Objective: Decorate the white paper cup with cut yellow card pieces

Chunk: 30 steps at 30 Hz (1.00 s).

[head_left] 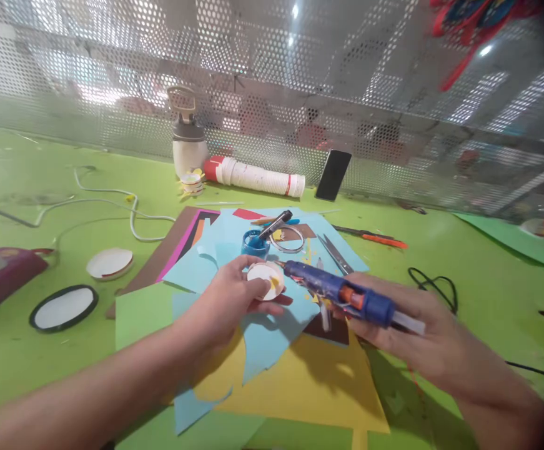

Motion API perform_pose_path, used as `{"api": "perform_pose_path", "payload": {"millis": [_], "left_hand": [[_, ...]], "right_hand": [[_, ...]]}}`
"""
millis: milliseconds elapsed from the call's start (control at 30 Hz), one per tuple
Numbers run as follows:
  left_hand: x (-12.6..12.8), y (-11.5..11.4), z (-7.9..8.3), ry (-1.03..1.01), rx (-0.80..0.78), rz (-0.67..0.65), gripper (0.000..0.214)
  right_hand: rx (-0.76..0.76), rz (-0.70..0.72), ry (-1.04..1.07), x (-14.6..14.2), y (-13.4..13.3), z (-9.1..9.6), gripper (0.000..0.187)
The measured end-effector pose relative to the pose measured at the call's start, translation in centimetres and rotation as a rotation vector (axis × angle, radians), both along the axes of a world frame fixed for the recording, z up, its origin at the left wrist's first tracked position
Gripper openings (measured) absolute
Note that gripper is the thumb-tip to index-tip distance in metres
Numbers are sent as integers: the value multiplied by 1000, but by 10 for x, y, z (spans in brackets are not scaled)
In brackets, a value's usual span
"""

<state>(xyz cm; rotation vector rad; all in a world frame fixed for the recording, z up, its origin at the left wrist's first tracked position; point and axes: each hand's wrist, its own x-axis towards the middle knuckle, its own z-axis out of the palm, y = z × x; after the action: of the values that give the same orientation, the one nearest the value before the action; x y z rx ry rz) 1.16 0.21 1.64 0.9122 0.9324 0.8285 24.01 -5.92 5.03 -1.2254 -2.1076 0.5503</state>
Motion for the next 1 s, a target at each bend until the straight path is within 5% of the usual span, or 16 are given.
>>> {"api": "perform_pose_path", "payload": {"millis": [333,1000], "left_hand": [[3,1,-3,20,-30,-28,28],[5,0,-5,35,-44,-19,24]], "right_hand": [[72,84,-137,-11,4,-5,49],[73,47,-215,-11,0,-12,40]]}}
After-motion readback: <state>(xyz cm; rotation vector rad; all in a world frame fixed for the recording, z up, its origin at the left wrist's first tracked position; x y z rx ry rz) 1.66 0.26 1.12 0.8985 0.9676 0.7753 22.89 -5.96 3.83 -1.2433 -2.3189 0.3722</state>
